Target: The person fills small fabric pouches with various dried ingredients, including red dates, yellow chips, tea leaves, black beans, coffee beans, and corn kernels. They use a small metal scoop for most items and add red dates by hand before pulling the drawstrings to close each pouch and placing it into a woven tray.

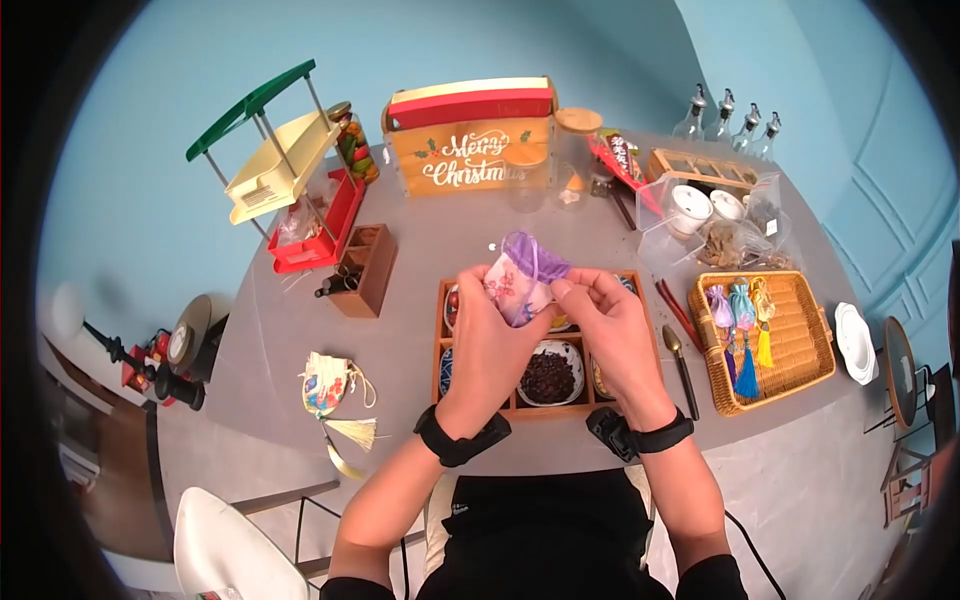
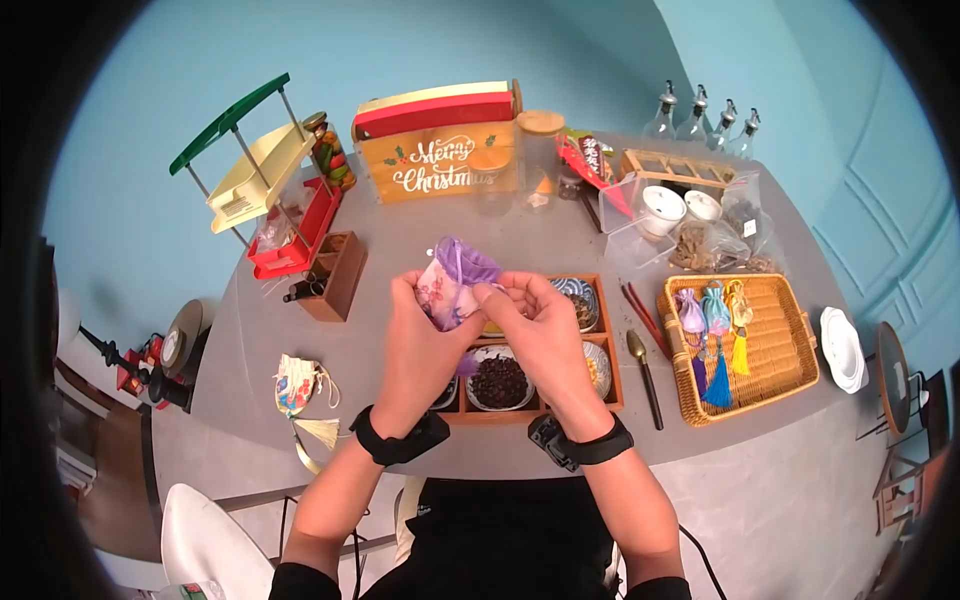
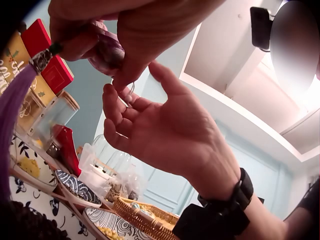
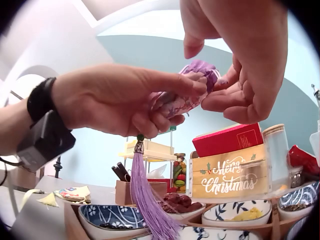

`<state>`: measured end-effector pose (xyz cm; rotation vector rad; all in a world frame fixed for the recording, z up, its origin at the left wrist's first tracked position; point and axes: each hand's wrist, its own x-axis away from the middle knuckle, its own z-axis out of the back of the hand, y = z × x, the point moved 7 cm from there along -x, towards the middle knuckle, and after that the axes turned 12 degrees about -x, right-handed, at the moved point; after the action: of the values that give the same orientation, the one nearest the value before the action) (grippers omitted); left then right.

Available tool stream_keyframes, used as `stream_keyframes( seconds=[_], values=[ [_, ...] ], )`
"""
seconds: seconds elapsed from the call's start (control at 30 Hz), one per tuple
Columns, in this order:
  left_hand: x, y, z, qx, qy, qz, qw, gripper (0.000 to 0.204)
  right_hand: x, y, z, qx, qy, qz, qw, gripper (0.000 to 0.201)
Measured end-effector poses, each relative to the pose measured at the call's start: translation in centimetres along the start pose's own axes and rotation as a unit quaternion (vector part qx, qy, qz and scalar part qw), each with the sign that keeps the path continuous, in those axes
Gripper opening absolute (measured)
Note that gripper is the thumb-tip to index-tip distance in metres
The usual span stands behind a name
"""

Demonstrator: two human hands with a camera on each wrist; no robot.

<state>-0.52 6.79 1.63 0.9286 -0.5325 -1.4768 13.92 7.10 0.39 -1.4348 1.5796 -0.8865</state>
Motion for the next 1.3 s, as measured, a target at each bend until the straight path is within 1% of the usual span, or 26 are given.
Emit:
stream_keyframes(
  seconds=[0.07,0.1,0.13,0.2,0.23,0.3,0.33,0.37,0.43,0.47,0.5,0.57,0.6,0.63,0.7,0.77,0.8,0.87,0.93,0.97,1.03,1.07,1.13,1.17,1.23,1.3],
  values=[
    [1.1,-0.1,-0.1,0.004,0.002,-0.007,1.000,0.067,0.6,0.1,-0.2,-0.007,-0.005,0.003,1.000,0.018],
    [1.2,-1.5,1.0,-0.021,-0.005,-0.005,1.000,0.067,0.6,1.8,-1.1,-0.033,0.000,-0.003,0.999,0.018],
    [1.8,-1.8,0.9,0.058,-0.011,-0.008,0.998,0.067,0.7,1.8,-0.7,-0.024,-0.007,-0.008,1.000,0.017],
    [2.2,-2.1,0.9,0.215,-0.021,-0.019,0.976,0.067,0.9,1.5,-0.4,-0.019,-0.029,-0.013,0.999,0.013],
    [1.9,-2.5,1.2,0.217,-0.020,-0.018,0.976,0.067,1.1,1.2,-0.3,-0.017,-0.029,-0.013,0.999,0.013],
    [1.8,-3.9,0.8,0.342,-0.096,0.042,0.934,0.062,1.6,1.2,-0.9,0.001,-0.081,-0.026,0.996,0.013],
    [1.6,-3.3,0.9,0.378,-0.114,0.040,0.918,0.050,1.5,1.3,-0.8,0.026,-0.090,-0.015,0.995,0.011],
    [1.4,-3.6,1.1,0.379,-0.109,0.044,0.918,0.050,1.5,1.4,-0.8,0.026,-0.094,-0.019,0.995,0.011],
    [1.3,-4.2,0.7,0.404,-0.158,0.084,0.897,0.032,1.2,1.4,-0.9,0.078,-0.097,-0.016,0.992,0.009],
    [1.4,-4.3,0.9,0.414,-0.140,0.104,0.893,0.022,1.2,1.2,-1.3,0.070,-0.095,-0.024,0.993,0.009],
    [1.4,-4.6,0.9,0.415,-0.132,0.109,0.894,0.022,1.1,1.5,-1.6,0.070,-0.102,-0.031,0.992,0.009],
    [1.0,-5.1,1.9,0.383,-0.085,0.080,0.916,0.021,0.8,2.0,-1.6,0.115,-0.093,-0.018,0.989,0.009],
    [0.9,-4.9,2.9,0.376,-0.055,0.071,0.922,0.021,0.9,2.1,-2.0,0.117,-0.103,-0.032,0.987,0.015],
    [1.0,-5.4,4.3,0.368,-0.037,0.084,0.925,0.021,1.1,2.1,-2.3,0.121,-0.118,-0.014,0.986,0.025],
    [0.8,-5.0,7.5,0.367,0.000,0.026,0.930,0.019,1.6,1.4,-1.8,0.108,-0.117,-0.019,0.987,0.034],
    [0.7,-5.7,11.6,0.326,0.052,0.017,0.944,0.018,2.1,0.1,-0.9,0.131,-0.123,-0.025,0.983,0.036],
    [0.7,-6.0,13.8,0.321,0.077,0.000,0.944,0.019,2.3,-0.4,-0.2,0.140,-0.121,-0.026,0.982,0.036],
    [1.1,-7.1,18.2,0.275,0.104,0.001,0.956,0.018,2.4,-1.3,1.6,0.158,-0.122,-0.009,0.980,0.037],
    [1.9,-7.6,21.8,0.259,0.118,-0.017,0.959,0.019,2.7,-2.7,3.3,0.204,-0.090,-0.001,0.975,0.037],
    [2.4,-9.2,23.4,0.230,0.139,0.000,0.963,0.019,2.8,-3.2,4.9,0.220,-0.069,0.004,0.973,0.037],
    [3.8,-11.3,25.4,0.212,0.161,0.044,0.963,0.019,3.2,-4.1,8.0,0.238,-0.033,0.010,0.971,0.039],
    [4.6,-12.2,26.1,0.209,0.161,0.050,0.963,0.019,3.4,-4.4,9.6,0.236,-0.022,0.021,0.971,0.039],
    [5.9,-14.8,26.6,0.203,0.131,0.114,0.964,0.019,3.8,-5.1,13.3,0.287,0.004,0.032,0.957,0.040],
    [6.2,-16.1,26.7,0.200,0.133,0.120,0.963,0.019,4.0,-5.5,14.6,0.313,0.012,0.036,0.949,0.041],
    [6.3,-20.3,25.6,0.162,0.086,0.194,0.964,0.023,4.6,-6.1,16.6,0.344,0.049,0.028,0.937,0.042],
    [5.3,-24.4,23.2,0.174,0.032,0.238,0.955,0.022,4.9,-6.3,18.7,0.350,0.062,0.021,0.934,0.041]
  ],
)
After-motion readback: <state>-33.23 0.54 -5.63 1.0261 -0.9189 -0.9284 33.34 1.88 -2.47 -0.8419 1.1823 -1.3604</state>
